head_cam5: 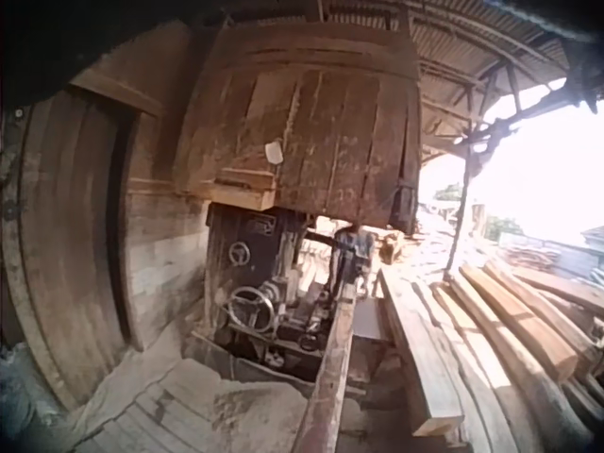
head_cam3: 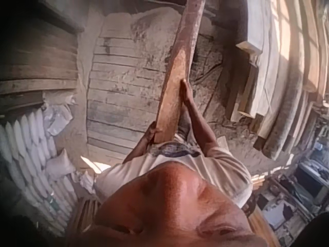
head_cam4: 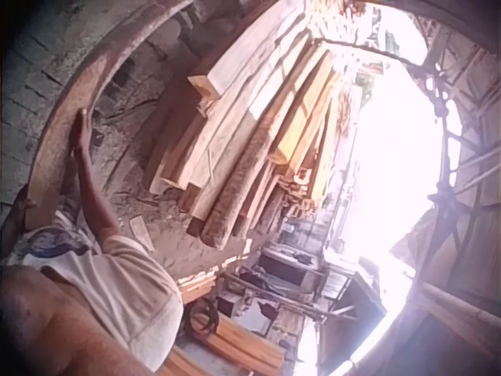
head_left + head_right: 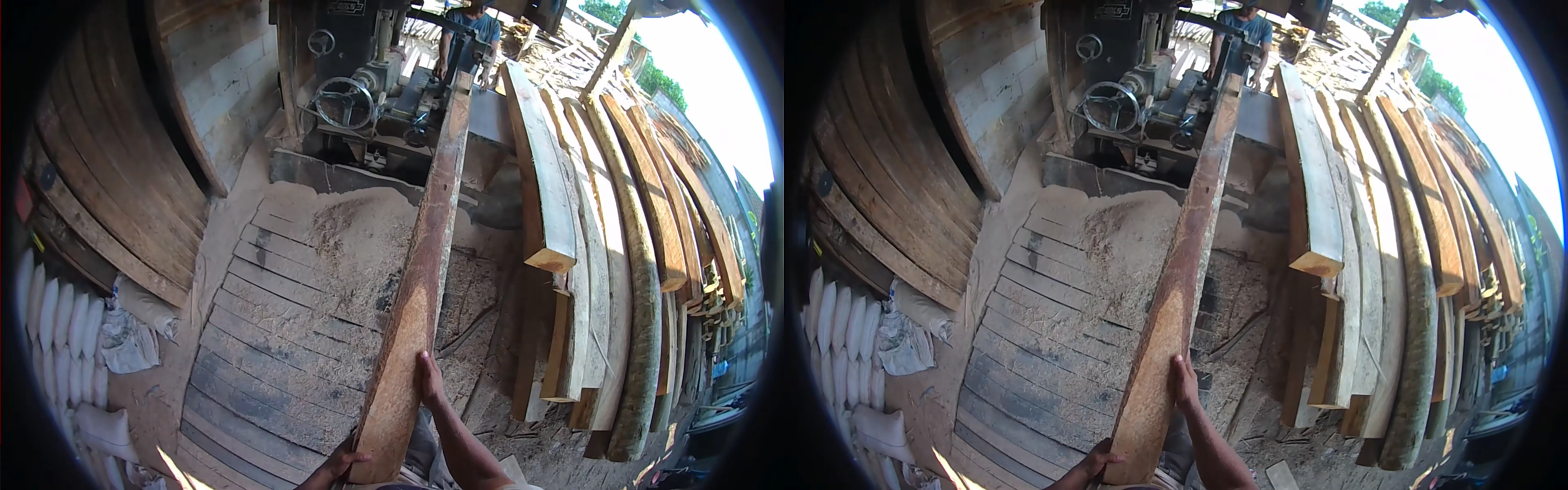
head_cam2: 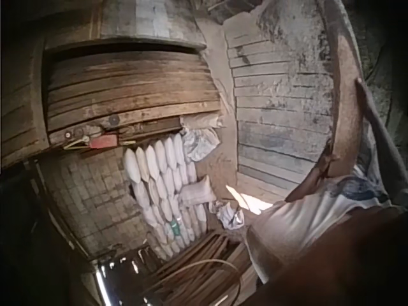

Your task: The person positions a large wooden plank on a table saw and pushes it through the blade to trim the edge.

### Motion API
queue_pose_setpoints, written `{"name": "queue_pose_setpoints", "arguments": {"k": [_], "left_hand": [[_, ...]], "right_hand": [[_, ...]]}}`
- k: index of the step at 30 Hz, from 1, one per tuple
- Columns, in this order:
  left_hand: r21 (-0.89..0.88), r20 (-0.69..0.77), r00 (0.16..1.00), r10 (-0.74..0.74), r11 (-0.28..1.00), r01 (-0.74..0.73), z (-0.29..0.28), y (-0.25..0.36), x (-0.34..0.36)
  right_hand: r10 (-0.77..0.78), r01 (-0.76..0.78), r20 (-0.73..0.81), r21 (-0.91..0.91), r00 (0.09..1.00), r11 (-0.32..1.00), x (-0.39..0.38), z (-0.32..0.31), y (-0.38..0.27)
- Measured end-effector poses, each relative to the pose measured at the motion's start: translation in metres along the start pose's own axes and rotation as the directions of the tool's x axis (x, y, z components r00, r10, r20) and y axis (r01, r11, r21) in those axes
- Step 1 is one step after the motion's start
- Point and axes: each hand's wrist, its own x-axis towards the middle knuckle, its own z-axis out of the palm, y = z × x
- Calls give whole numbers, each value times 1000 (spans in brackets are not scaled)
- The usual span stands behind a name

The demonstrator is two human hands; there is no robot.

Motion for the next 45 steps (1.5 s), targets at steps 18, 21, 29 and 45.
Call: {"name": "queue_pose_setpoints", "arguments": {"k": [18,21,29,45], "left_hand": [[41,-28,969,247,969,-245,39,304,409],[-135,16,995,-102,985,103,32,357,509],[-127,17,999,38,991,-36,58,560,763],[846,481,576,661,-178,-503,32,779,945]], "right_hand": [[-50,107,232,-241,971,965,302,-9,-221],[108,42,237,-550,966,834,316,-30,-252],[-320,174,-120,-639,940,749,507,-3,-331],[107,-73,168,-193,980,979,884,15,-521]]}}
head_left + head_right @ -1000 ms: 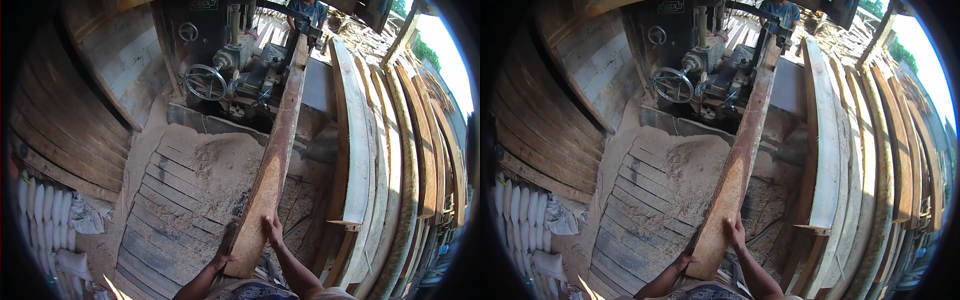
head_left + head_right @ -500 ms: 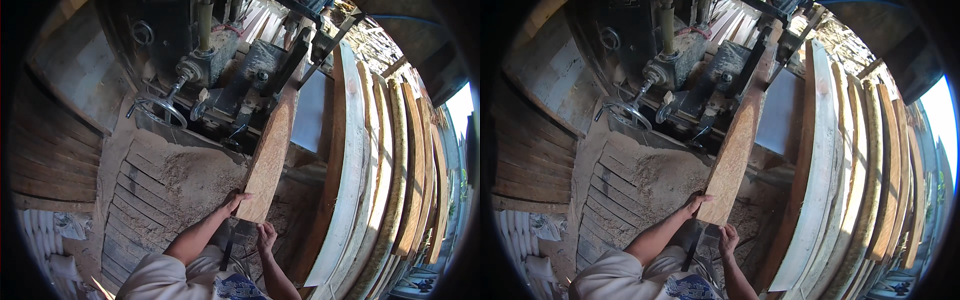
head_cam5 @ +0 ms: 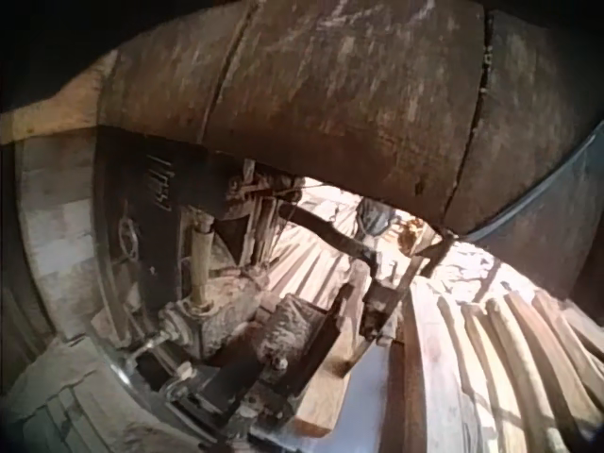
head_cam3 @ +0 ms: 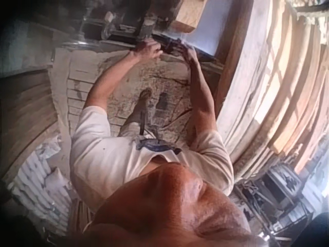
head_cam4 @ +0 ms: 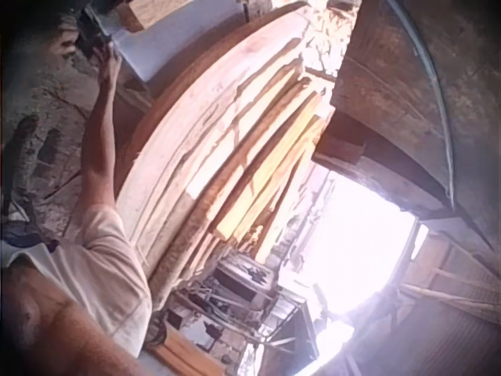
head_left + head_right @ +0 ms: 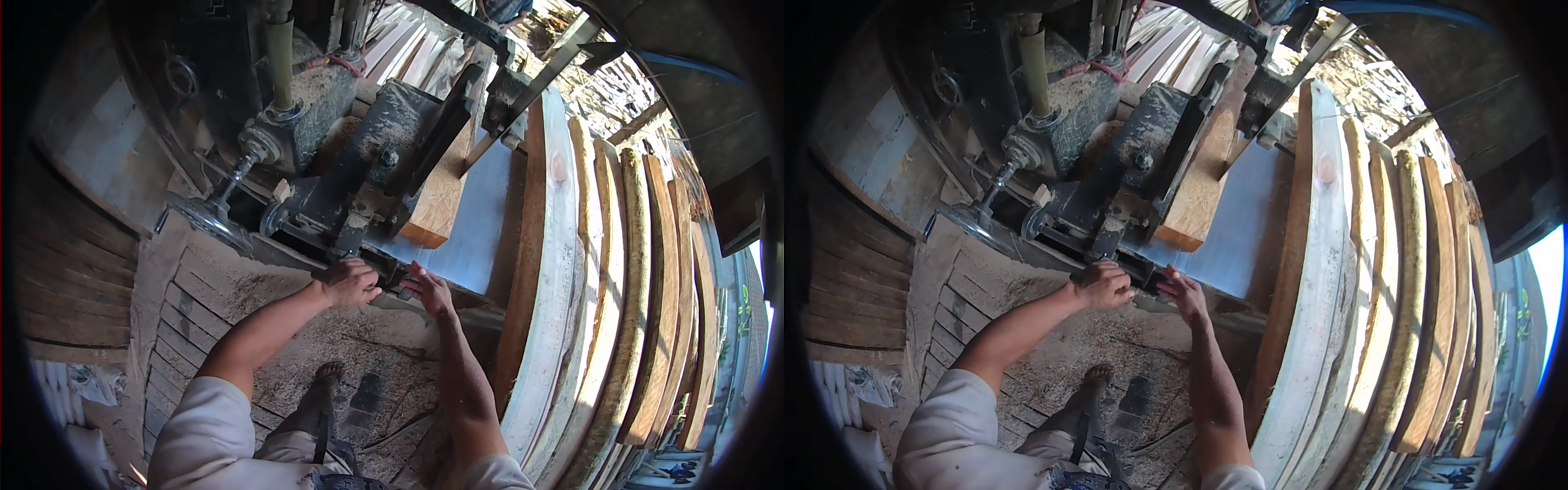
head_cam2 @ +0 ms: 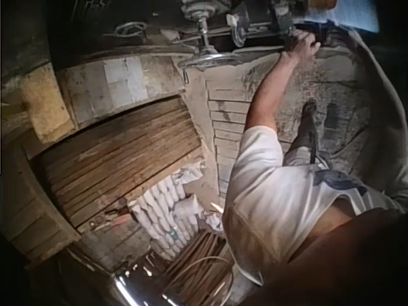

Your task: The person positions a large wooden plank on a table saw and pushes it through the blade to trim the edge.

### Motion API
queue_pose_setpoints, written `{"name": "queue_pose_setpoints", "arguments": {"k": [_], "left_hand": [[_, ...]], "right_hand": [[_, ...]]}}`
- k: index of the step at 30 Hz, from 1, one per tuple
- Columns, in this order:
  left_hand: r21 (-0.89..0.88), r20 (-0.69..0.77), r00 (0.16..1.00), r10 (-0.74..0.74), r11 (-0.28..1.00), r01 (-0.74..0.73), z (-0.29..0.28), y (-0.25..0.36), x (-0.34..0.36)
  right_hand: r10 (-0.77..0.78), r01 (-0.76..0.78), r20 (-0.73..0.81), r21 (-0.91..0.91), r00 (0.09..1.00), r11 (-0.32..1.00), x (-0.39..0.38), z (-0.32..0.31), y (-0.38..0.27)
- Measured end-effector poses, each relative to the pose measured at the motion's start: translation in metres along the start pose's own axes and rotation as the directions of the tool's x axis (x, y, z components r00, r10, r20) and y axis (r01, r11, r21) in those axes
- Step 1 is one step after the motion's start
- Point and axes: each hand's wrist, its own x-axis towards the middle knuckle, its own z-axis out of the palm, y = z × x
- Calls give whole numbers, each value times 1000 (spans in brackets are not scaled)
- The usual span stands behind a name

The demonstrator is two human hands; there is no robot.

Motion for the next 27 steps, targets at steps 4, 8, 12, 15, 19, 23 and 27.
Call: {"name": "queue_pose_setpoints", "arguments": {"k": [4,8,12,15,19,23,27], "left_hand": [[162,377,819,432,840,-518,2,-45,8],[232,294,831,472,808,-541,13,-56,14],[185,-395,919,-8,979,88,30,-35,3],[-101,-773,584,-249,956,274,44,-30,-34],[26,-532,767,-360,898,440,88,-58,-82],[-656,-479,477,-736,662,363,121,-106,-91],[-922,-54,219,-974,133,364,146,-79,-80]], "right_hand": [[88,-160,244,293,966,942,-36,44,88],[392,-440,212,279,895,854,-126,66,199],[595,-609,137,235,792,757,-225,61,263],[603,-608,78,109,794,786,-294,29,286],[691,-635,-110,313,714,706,-372,-6,305],[691,-599,-346,346,634,722,-407,-5,297],[381,-287,-618,252,687,924,-357,1,248]]}}
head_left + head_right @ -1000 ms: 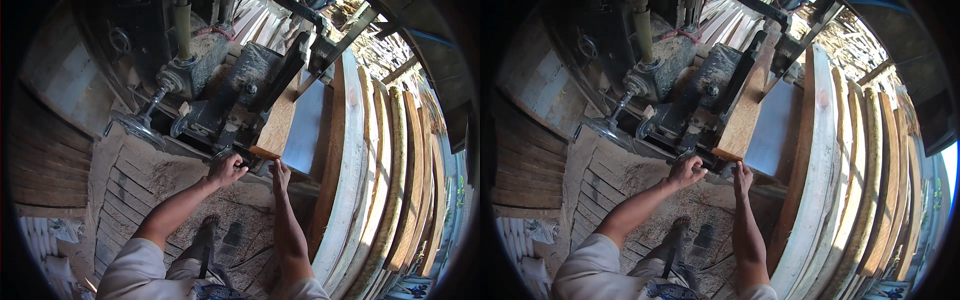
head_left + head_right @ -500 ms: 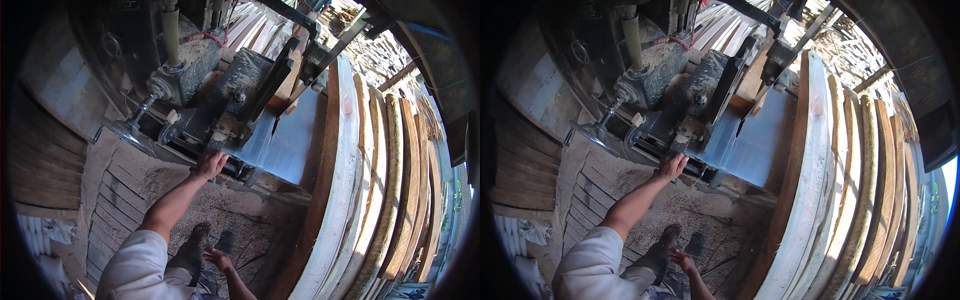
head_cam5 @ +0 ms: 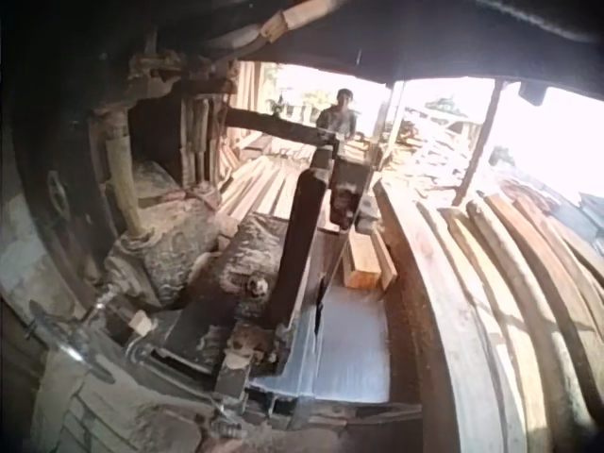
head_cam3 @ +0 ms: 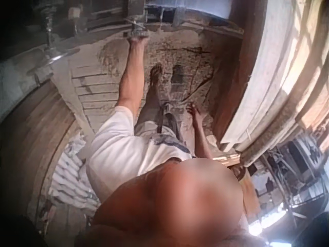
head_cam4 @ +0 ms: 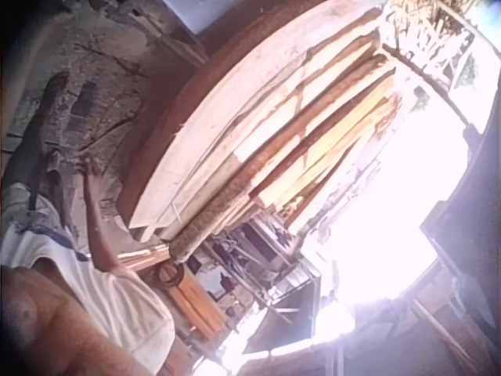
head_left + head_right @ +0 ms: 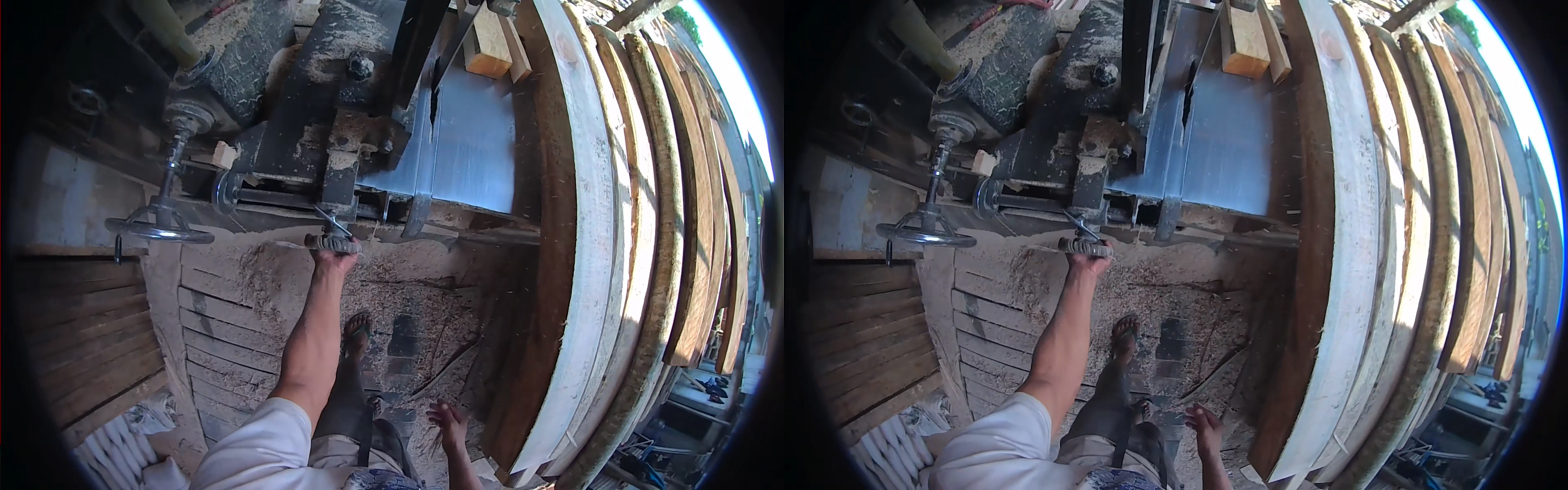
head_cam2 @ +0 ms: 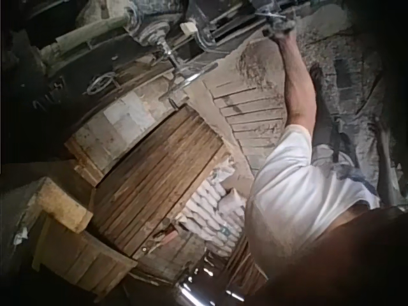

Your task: The person positions a large wooden plank on a table saw and pushes it through the blade to trim the edge.

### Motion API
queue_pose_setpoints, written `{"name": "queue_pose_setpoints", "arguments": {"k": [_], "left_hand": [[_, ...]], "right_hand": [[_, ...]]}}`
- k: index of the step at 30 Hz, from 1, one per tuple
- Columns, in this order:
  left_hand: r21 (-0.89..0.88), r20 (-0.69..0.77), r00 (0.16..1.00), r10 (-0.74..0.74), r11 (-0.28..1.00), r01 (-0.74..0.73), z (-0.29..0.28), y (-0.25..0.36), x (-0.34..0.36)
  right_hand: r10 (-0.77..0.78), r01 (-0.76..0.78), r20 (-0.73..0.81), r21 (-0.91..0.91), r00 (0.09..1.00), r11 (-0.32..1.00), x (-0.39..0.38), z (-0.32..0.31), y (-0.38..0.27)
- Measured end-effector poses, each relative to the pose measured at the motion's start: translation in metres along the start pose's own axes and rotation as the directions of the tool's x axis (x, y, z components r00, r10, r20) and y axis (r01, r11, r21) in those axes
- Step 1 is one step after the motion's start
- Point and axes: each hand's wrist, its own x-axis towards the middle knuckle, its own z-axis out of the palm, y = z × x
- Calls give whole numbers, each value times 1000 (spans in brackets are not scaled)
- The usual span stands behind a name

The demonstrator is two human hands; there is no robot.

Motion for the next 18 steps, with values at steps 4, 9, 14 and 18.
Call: {"name": "queue_pose_setpoints", "arguments": {"k": [4,9,14,18], "left_hand": [[-113,-176,769,-615,788,605,8,17,-56],[570,461,664,589,377,-730,9,44,-50],[499,179,919,352,773,-393,15,39,-24],[102,103,985,-136,987,126,9,33,-14]], "right_hand": [[-633,626,-200,-106,748,773,24,54,-121],[-968,623,-48,-758,245,195,41,94,-271],[-740,284,41,-937,671,206,30,96,-233],[-668,231,-27,-927,744,295,-28,50,-143]]}}
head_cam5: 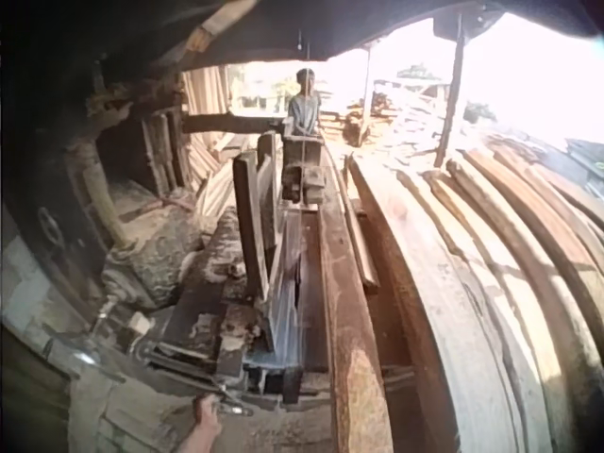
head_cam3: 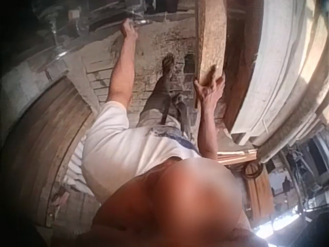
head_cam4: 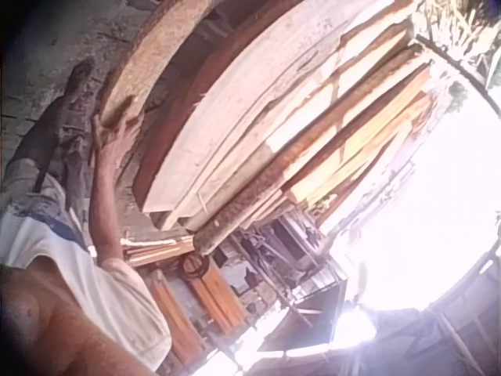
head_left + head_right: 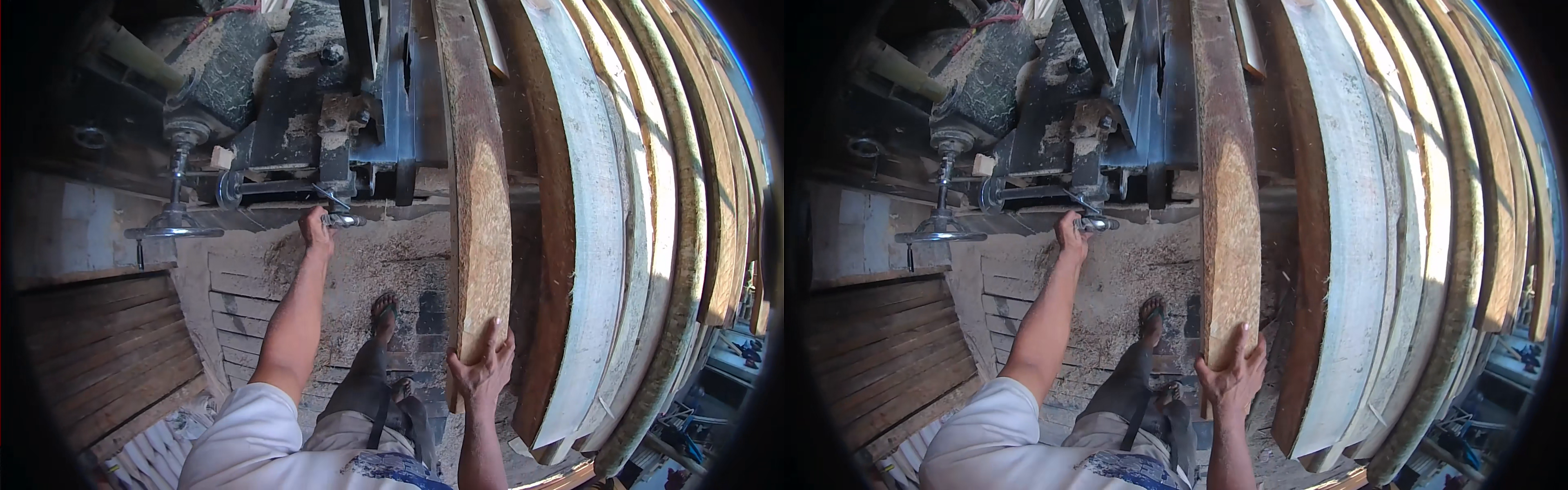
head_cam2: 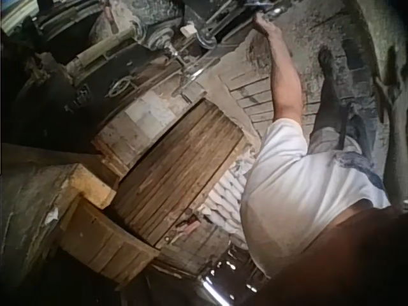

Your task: The person positions a large wooden plank on a table saw and pushes it through the blade to trim the edge.

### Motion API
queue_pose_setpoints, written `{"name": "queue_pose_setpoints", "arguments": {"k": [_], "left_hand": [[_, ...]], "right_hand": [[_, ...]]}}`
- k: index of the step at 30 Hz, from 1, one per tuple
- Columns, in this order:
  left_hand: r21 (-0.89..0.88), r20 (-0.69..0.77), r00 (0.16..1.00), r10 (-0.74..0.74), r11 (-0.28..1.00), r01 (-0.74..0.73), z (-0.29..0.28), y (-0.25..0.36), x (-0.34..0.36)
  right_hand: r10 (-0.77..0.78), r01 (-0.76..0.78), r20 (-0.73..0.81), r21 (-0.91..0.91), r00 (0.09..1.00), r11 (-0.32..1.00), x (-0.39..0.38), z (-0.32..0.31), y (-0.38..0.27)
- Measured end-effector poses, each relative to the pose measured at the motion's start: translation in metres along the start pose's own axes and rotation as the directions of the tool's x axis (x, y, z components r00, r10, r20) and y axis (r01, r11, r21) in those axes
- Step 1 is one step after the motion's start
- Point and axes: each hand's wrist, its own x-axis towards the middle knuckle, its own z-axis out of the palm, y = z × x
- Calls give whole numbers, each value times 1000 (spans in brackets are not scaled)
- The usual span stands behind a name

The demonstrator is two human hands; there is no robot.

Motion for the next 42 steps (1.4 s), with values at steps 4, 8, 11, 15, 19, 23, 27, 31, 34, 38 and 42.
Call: {"name": "queue_pose_setpoints", "arguments": {"k": [4,8,11,15,19,23,27,31,34,38,42], "left_hand": [[-113,122,981,-150,980,164,-2,-5,9],[-137,149,987,-57,988,78,-2,-8,11],[-92,235,972,23,996,-1,-4,-9,9],[-100,295,955,-14,994,46,-7,-4,6],[-95,298,954,-17,994,48,-6,-4,6],[-122,318,947,-46,989,89,-5,-11,14],[-181,281,953,-117,968,172,-5,-20,26],[-223,242,957,-163,950,218,-8,-22,25],[-196,165,975,-148,964,180,-7,-12,8],[407,113,876,469,782,-472,7,23,-23],[748,567,423,707,-226,-624,53,58,-49]], "right_hand": [[-31,29,-43,-41,999,999,-50,10,36],[-80,75,-111,-48,991,996,-59,28,51],[-106,110,-145,19,984,994,-62,39,60],[-159,167,-201,23,967,986,-66,49,69],[-152,155,-213,-2,965,988,-67,51,72],[-151,150,-195,-15,969,988,-65,45,68],[-126,117,-156,-65,980,991,-63,35,59],[-69,61,-101,-80,992,995,-62,25,48],[-81,74,-96,-73,992,995,-61,20,43],[-101,97,-104,-50,989,994,-59,16,40],[-77,75,-30,-48,997,996,-56,8,43]]}}
